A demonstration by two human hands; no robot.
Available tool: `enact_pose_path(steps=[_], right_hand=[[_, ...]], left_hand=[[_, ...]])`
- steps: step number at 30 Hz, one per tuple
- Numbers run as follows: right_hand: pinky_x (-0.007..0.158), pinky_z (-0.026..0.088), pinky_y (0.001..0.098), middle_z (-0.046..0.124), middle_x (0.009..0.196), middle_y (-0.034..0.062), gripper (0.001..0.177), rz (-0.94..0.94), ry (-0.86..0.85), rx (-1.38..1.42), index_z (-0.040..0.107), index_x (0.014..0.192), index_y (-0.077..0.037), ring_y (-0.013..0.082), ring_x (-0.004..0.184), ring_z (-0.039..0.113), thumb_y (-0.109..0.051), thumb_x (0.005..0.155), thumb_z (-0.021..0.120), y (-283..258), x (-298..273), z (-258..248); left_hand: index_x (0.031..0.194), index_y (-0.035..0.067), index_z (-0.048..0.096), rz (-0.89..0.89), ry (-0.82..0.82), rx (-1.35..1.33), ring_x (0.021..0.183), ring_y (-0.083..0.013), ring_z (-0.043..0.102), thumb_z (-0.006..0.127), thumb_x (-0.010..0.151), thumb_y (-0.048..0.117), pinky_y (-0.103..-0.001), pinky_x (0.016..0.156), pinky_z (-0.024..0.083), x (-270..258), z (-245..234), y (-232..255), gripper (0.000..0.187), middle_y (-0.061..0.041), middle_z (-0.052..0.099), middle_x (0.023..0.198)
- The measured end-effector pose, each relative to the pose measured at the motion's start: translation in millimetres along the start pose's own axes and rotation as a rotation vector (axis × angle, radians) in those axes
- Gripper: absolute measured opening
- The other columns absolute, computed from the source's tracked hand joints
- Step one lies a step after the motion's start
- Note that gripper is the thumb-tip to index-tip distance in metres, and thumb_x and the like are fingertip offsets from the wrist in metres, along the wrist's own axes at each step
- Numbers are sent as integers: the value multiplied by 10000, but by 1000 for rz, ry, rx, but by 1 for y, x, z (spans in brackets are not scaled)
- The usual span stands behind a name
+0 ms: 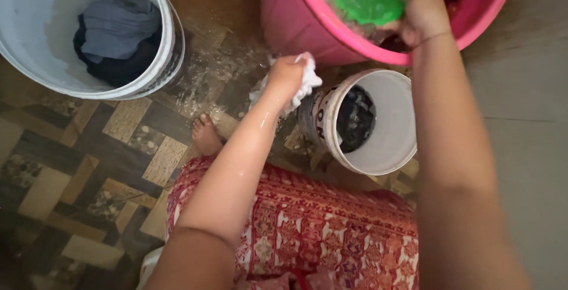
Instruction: Washing clothes by hand using water from buckets and a mug.
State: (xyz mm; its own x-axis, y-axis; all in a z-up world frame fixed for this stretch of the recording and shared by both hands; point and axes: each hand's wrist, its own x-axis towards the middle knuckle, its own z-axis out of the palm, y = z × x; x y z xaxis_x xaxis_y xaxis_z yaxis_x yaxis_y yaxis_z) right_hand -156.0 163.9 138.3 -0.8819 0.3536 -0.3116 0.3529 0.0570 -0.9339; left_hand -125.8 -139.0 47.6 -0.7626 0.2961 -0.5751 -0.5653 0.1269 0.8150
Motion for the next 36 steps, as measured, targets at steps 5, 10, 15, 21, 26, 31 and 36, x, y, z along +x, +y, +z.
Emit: enact_pose_path(steps=[5,10,15,21,26,31,36], right_hand=[[791,644,553,630,1256,196,418,39,2,606,434,1430,-64,377,1026,753,1,1019,474,-57,-76,64],[694,630,492,670,1081,204,159,-233,-40,553,523,1224,-12,363,908,712,-22,1067,544,-33,-82,91],[835,632,403,677,1036,145,159,-336,58,674,611,1157,53,270,941,688,73,1000,593,-33,-93,154],[811,612,433,633,1094,106,224,-311,-177,867,522,1268,-43,271,960,679,-18,1048,553,-24,-105,198],[915,581,431,628,1183,87,252,-206,-170,922,501,1357,-66,252,1079,644,-33,1108,525,-11,-101,214],[980,577,450,667,1170,97,276,-113,-155,899,547,1296,-52,268,1101,658,-35,1020,538,-2,-95,212],[979,558,430,643,1112,67,162,-243,-272,888,551,1215,-61,232,1071,637,-58,1054,564,-5,-89,185]], left_hand=[[1108,64,747,404,-191,313,834,-280,764,695,926,343,-405,776,573,-38,1,23,338,-143,775,929],[1332,78,641,562,-289,368,1127,-340,693,684,863,269,-412,930,523,4,22,-38,507,-178,708,1226],[1473,145,545,210,-272,873,1238,-343,665,616,1021,438,-425,1068,521,-42,10,24,543,-167,693,1318],[1558,166,399,865,94,551,1271,-412,572,731,742,335,-445,933,529,-37,-1,6,898,-215,517,1491],[1551,213,421,612,106,848,1164,-387,617,727,884,346,-488,932,524,-34,-8,8,746,-142,544,1512],[1436,116,581,261,-120,293,1275,-300,634,683,930,271,-403,1056,513,-27,-20,20,539,-176,667,1409],[1386,-29,544,300,-238,-225,1230,-318,653,640,816,-8,-447,1015,555,-19,-21,20,578,-224,651,1384]])
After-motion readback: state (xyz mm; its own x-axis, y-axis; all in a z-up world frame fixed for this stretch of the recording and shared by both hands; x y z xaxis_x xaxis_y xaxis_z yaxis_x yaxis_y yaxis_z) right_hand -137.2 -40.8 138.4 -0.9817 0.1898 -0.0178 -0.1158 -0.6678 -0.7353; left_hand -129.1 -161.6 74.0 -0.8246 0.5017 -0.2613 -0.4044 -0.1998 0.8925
